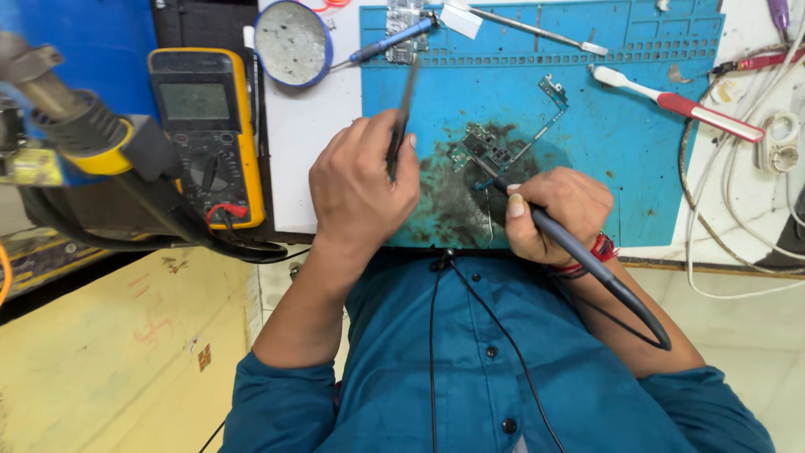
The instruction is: The person solders components on a small circuit board at a repair workbench, holding the board with one hand while applying a soldering iron with the other. They reposition the board, work on different board sections, and use tweezers to handle small parts on the board.
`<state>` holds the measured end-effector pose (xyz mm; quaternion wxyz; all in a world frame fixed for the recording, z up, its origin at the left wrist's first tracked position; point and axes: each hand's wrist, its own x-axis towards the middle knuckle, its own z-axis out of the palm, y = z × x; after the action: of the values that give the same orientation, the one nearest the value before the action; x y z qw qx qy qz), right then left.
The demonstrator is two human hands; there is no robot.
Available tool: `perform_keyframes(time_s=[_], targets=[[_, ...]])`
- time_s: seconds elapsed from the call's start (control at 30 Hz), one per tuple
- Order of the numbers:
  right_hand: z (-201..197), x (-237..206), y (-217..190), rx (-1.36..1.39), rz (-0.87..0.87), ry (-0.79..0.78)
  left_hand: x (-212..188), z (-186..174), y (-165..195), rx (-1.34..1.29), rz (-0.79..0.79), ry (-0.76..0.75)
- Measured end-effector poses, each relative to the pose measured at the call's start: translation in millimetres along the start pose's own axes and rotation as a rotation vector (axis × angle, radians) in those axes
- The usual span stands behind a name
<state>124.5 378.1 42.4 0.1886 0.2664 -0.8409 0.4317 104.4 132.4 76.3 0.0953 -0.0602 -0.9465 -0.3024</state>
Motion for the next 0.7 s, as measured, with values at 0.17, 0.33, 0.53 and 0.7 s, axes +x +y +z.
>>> perform_keyframes(time_s=[0.17,0.33,0.53,0.7], targets=[[-9,-2,-6,0.006,0.018,0.015,6,-25,27,0.074,0.093,0.01],[-11,-4,-6,0.069,0.035,0.042,-40,-139,69,-0.311,0.084,-0.288],[-11,-2,-13,0.104,0.026,0.047,-37,-141,77,-0.521,0.357,-0.368],[-15,-1,-19,0.108,0.012,0.055,-31,-156,85,-0.517,0.405,-0.387]])
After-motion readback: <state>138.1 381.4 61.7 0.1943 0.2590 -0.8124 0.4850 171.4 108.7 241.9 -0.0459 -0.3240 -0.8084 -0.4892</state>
